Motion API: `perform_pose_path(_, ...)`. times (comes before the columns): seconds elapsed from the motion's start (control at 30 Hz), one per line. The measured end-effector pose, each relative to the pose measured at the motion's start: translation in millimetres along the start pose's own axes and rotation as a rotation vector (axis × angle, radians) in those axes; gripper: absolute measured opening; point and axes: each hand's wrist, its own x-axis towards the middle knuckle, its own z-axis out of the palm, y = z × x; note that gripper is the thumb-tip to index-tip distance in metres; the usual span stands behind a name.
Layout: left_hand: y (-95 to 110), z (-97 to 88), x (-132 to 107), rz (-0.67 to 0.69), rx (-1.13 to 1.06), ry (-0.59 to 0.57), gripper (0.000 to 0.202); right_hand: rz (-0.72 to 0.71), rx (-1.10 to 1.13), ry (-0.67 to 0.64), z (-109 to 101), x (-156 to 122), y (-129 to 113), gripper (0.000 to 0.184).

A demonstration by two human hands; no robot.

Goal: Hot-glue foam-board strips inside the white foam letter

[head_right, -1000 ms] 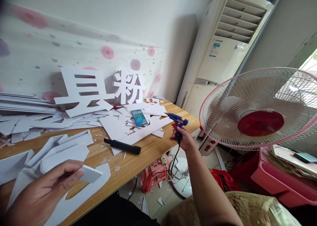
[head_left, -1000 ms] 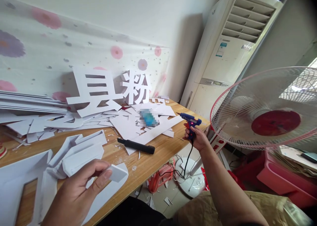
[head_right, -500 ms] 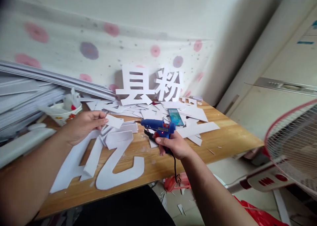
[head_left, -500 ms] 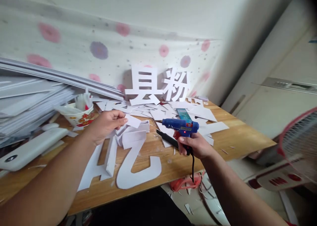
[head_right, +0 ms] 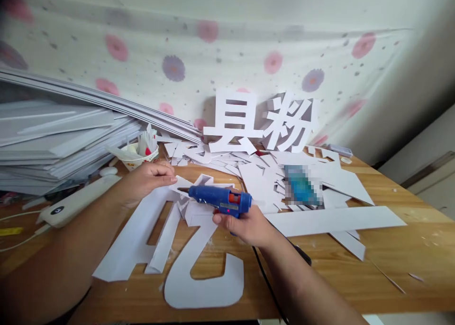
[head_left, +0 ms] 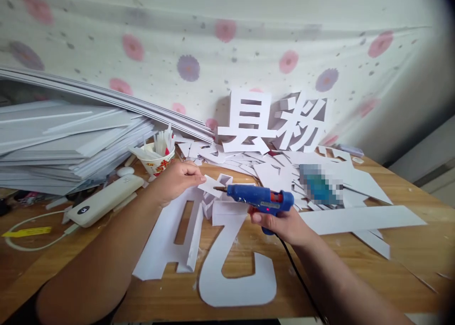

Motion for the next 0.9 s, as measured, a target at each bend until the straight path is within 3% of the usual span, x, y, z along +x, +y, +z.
perform_pose_path(0.17, -13, 0.8, -9, -0.059, -0.264, 0.098, 0.026, -0.262, -0.357, 0.015, 18, -2, 4, 0.010)
perform_pose_path(0.3, -9, 9.7, -20, -0.141, -0.464, 0.195, 0.021, -0.439, -0.491, 0.017, 31, -7, 5, 0.007)
perform_pose_path(0.43, 2, 15.6, -27, -0.181, -0.543, 0.240, 0.018, -0.488, -0.599, 0.038, 34, -13, 10, 0.017)
perform_pose_path(0.67, 2, 21.6, -29, -0.236, -0.607, 0.238, 0.014, -0.572, -0.779, 0.107, 39, -13, 8, 0.012)
perform_pose_path(0.9, 3, 32.3, -32, -0.329, -0.876, 0.185, 0.011, -0.587, -0.825, 0.097, 41, -9, 4, 0.017)
